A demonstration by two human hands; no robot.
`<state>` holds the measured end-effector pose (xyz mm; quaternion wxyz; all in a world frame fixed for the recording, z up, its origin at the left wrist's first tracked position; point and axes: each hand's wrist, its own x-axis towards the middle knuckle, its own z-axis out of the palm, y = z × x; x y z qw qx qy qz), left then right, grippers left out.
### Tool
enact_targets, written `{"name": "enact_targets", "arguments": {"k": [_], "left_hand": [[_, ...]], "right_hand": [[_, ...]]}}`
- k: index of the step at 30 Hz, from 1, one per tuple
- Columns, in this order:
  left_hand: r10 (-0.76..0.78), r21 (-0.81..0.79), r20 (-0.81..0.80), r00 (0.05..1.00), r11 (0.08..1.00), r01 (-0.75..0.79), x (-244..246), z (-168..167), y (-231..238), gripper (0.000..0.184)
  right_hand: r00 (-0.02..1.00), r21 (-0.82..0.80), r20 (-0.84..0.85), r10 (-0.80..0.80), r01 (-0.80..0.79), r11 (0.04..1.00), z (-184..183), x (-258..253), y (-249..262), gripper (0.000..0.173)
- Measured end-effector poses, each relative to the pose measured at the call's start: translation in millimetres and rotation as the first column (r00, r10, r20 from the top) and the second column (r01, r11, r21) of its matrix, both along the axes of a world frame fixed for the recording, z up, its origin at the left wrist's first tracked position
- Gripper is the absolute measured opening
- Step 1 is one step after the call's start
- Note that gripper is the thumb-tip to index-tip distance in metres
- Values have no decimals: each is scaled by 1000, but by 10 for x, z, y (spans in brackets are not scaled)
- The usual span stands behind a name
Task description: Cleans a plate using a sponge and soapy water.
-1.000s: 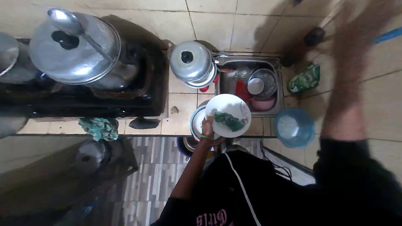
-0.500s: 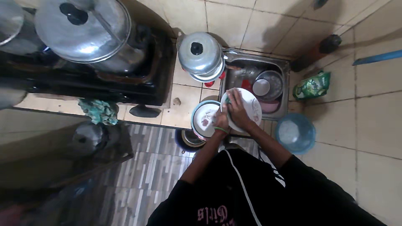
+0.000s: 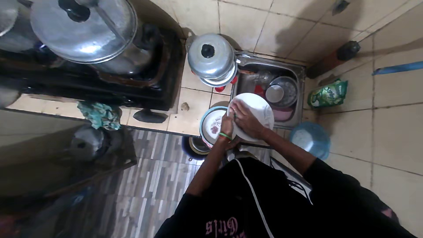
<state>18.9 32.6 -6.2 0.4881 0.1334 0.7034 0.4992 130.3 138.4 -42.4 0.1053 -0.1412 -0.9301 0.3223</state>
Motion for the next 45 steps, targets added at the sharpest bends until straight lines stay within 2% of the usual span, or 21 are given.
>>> {"name": "enact_targets", "arguments": {"k": [2,3,6,8,10,12,14,17,19,21,24,26,27,31,33,35,37,38,40,42,45], "left_hand": [[17,26,-20,1000,1000,-16,-111,-12,-72,54],[18,25,-27,999,1000,-18,-148,-15,-90,56],[-30,2,-2,1000,1000,30,-133,-83,-75,58],[-38,1,43,998,999,38,-40,-61,18,51],[-13,19,75,997,1000,11,-22,15,94,45],[-7,31,46,999,1000,6,-77,-17,37,44],[8,74,22,1000,997,-10,-157,-41,-15,49],[-33,67,12,999,997,32,-192,-127,-151,64],[-32,45,51,998,999,30,-139,-144,-138,65],[5,29,56,998,1000,-7,-81,-114,-60,60],[102,30,37,994,994,-103,-127,-10,1,56],[130,25,19,991,991,-131,-175,6,-33,58],[129,25,9,992,991,-129,-179,-17,-49,58],[27,30,20,999,999,-28,-72,-124,-131,63],[9,27,70,997,1000,-11,43,-76,-99,60],[10,26,106,994,1000,-13,106,-37,-61,58],[43,7,50,998,999,-44,87,-35,-15,57],[69,4,-5,998,998,-68,49,-38,8,57],[129,27,-42,991,991,-128,-79,49,13,56],[155,35,-30,987,987,-154,-186,142,-33,59],[139,20,-10,990,990,-139,-236,33,-86,59]], "right_hand": [[988,-82,125,88,-78,994,32,144,50,51],[985,-26,161,59,-56,998,-12,220,143,51],[976,255,94,-197,167,952,-219,220,373,53],[963,301,27,-269,249,920,-206,40,303,55],[987,182,-25,-162,164,970,-116,-43,140,52],[999,-2,-36,10,-10,1000,-25,24,45,49],[995,-47,-46,89,-91,995,-51,136,147,46],[996,169,-27,-84,88,982,-214,211,372,42],[982,218,-6,-190,186,958,-213,93,304,47],[992,100,-25,-126,128,987,-98,-32,73,52],[998,-141,24,53,-49,989,149,-34,-135,46],[998,-86,-46,48,-51,995,101,80,-44,30],[999,-58,-44,7,-9,998,54,133,39,24],[935,91,304,-182,161,983,119,85,332,29],[912,156,280,-301,266,951,143,-73,300,30],[905,106,170,-389,376,921,85,-253,122,34],[933,-29,29,-359,360,933,28,-322,-122,40],[957,-95,9,-291,291,952,60,-289,-205,42],[987,-204,130,-98,123,971,208,-126,-241,52],[986,-120,166,29,-9,993,166,76,-102,53],[990,176,116,-81,59,983,-130,217,270,48]]}}
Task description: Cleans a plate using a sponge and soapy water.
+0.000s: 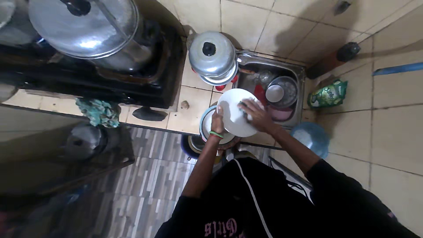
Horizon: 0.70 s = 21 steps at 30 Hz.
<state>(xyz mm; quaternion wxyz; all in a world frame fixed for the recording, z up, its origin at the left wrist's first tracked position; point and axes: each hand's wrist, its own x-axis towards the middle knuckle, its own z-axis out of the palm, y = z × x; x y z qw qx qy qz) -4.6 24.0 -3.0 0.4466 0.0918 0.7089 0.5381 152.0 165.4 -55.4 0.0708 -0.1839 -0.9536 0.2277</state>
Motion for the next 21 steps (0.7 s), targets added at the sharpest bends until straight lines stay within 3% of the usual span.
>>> {"name": "enact_targets", "arguments": {"k": [3,7,11,14,15,19,21], "left_hand": [[-46,6,58,997,999,46,51,-118,44,55],[-131,45,67,989,991,128,46,-166,45,56],[-67,13,53,996,998,67,108,-182,98,56],[-97,39,78,992,995,94,125,-187,112,56],[-109,33,87,990,994,106,148,-212,86,58],[-125,1,107,986,992,126,236,-246,95,63],[-112,11,103,988,994,111,280,-275,151,63]], "right_hand": [[995,114,4,-95,94,989,-30,-230,68,51],[991,-30,-89,98,-101,994,29,-395,-68,50],[986,8,-1,-166,166,986,-58,-333,-7,58],[997,-17,-81,12,-13,1000,-65,-271,-75,54],[999,-2,-35,-6,6,1000,-70,-238,-15,53],[935,2,62,-350,351,936,-61,-310,1,60],[958,-123,-37,-285,279,952,-24,-394,-270,61]]}}
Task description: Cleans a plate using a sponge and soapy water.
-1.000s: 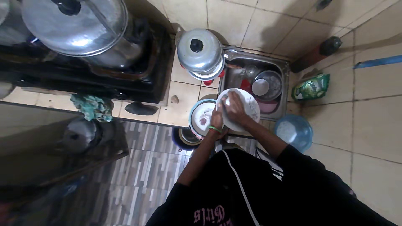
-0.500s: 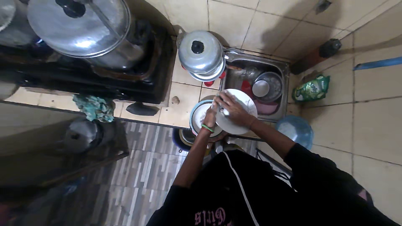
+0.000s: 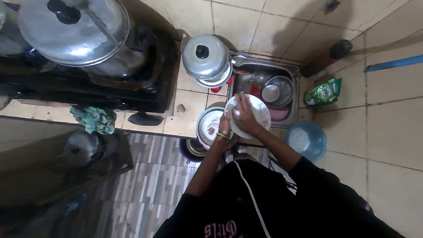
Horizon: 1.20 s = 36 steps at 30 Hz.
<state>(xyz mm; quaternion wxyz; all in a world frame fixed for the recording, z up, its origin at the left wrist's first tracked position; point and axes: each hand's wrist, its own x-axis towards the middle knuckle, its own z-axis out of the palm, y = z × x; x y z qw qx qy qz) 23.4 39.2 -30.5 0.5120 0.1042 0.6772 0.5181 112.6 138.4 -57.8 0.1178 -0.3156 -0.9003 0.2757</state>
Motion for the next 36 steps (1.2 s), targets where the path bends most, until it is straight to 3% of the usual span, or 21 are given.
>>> {"name": "enact_targets", "arguments": {"k": [2,3,4,6,8,10,12,15,17,22,24,27,28,31,33,36], "left_hand": [[38,11,-28,999,999,-37,-31,-16,20,64],[78,7,-50,996,997,-78,-62,-10,22,63],[122,7,-61,991,992,-122,-107,19,36,60],[142,10,-67,988,990,-142,-213,94,11,59],[103,3,-56,993,995,-103,-267,80,-33,59],[64,13,-7,998,998,-64,-228,24,-28,60],[62,33,37,997,997,-63,-166,24,11,58],[115,109,31,993,987,-118,-179,84,-16,53],[154,112,10,988,982,-155,-267,127,-84,54],[76,36,32,997,996,-78,-231,127,-87,60],[56,49,34,998,997,-58,-176,122,-28,61],[115,119,45,992,986,-119,-238,129,-49,56],[137,114,52,989,983,-142,-271,137,-70,56],[127,68,88,988,989,-134,-239,178,-95,60],[118,98,129,985,987,-131,-219,151,-57,59],[194,102,225,955,970,-221,-338,6,-50,51]], "right_hand": [[983,-206,-98,154,-171,963,159,-25,-201,59],[972,-340,-62,228,-235,911,287,18,-213,60],[953,-375,6,304,-280,884,348,82,-157,58],[927,-172,137,349,-325,930,238,260,57,51],[965,101,149,216,-232,968,24,345,303,48],[980,180,178,88,-120,976,22,205,406,51],[988,160,121,99,-118,980,57,2,281,57],[926,-53,-26,375,-376,925,139,-37,34,56],[889,-50,40,456,-454,889,147,107,133,51],[968,154,232,91,-129,980,188,-5,423,58],[976,97,138,166,-180,979,184,-129,248,60],[895,-32,15,445,-445,895,188,3,142,54],[893,-10,43,448,-448,894,182,61,212,51],[951,114,202,232,-258,959,192,36,378,55],[955,50,166,245,-257,965,207,-84,260,61],[881,-302,56,470,-434,849,418,-98,-43,68]]}}
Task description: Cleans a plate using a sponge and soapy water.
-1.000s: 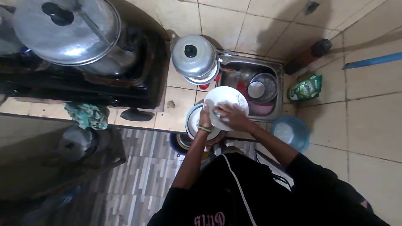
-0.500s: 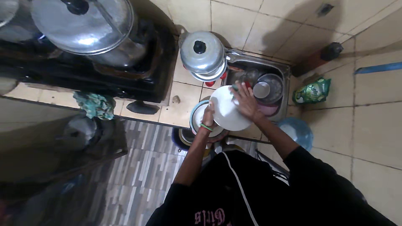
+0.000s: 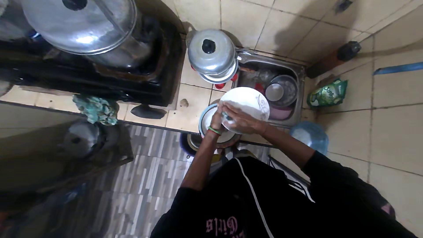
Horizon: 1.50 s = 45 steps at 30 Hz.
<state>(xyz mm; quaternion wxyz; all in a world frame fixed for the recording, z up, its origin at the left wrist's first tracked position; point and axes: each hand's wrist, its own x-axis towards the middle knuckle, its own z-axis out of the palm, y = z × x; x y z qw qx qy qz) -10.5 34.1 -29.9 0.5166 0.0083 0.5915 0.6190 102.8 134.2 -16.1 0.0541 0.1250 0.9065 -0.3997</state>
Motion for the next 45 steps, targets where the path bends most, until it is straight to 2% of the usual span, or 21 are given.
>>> {"name": "enact_targets", "arguments": {"k": [3,6,9,11,14,16,18,20,21,23,26,28,30,32,34,36,37,39,41,43,45], "left_hand": [[-41,-54,26,999,998,42,-289,-95,-114,47],[-149,-104,80,986,982,157,-478,31,-127,46],[-144,-49,235,961,986,159,-562,117,-14,45],[-121,14,362,924,992,124,-561,122,144,60],[-164,180,404,900,979,98,-457,76,417,100],[-194,220,319,928,967,127,-354,38,531,101],[-203,300,246,948,946,125,-278,6,538,72],[-133,394,262,956,919,20,-228,66,518,34],[-94,423,295,951,905,-42,-208,95,526,29],[-2,389,310,951,913,-125,-148,204,571,27],[94,237,180,979,962,-136,17,455,605,23],[62,228,46,997,971,-71,135,515,594,25],[23,237,-64,998,972,-8,196,520,599,29],[28,185,-90,996,983,-11,218,532,594,22],[60,164,-100,993,986,-43,203,511,571,17],[79,173,-85,993,983,-63,172,484,503,20],[89,175,-51,995,981,-79,165,463,468,20],[83,147,20,996,985,-85,135,477,419,16],[100,113,57,993,988,-106,116,516,377,21],[145,114,75,987,982,-153,104,504,389,21],[195,129,91,977,970,-205,94,501,414,19]], "right_hand": [[944,-100,208,255,-239,966,400,55,25,79],[916,10,197,349,-358,934,676,141,165,56],[922,87,145,359,-373,924,972,79,388,39],[955,7,53,292,-292,956,1105,-11,601,31],[994,-316,-96,-46,13,949,1213,-17,964,28],[935,-540,-135,-328,208,816,1172,57,1164,25],[785,-715,-54,-617,401,573,1069,140,1267,23],[634,-799,23,-773,477,367,877,188,1347,23],[584,-830,39,-811,471,299,717,218,1382,26],[469,-822,65,-881,525,219,434,248,1395,34],[178,-550,97,-979,830,97,262,122,1343,45],[200,-419,-20,-980,888,190,233,-23,1321,41],[442,-273,-148,-885,842,466,299,-159,1229,39],[695,-64,-293,-657,671,739,411,-253,936,36],[857,180,-372,-357,444,878,439,-324,623,32],[871,285,-467,-152,311,907,337,-360,553,24],[866,253,-471,-167,314,915,299,-338,617,24],[817,99,-366,-445,510,855,283,-295,822,26],[659,23,-146,-738,748,664,385,-277,893,33],[605,2,-147,-783,792,611,508,-214,655,37],[679,68,-323,-659,711,700,464,-188,316,37]]}}
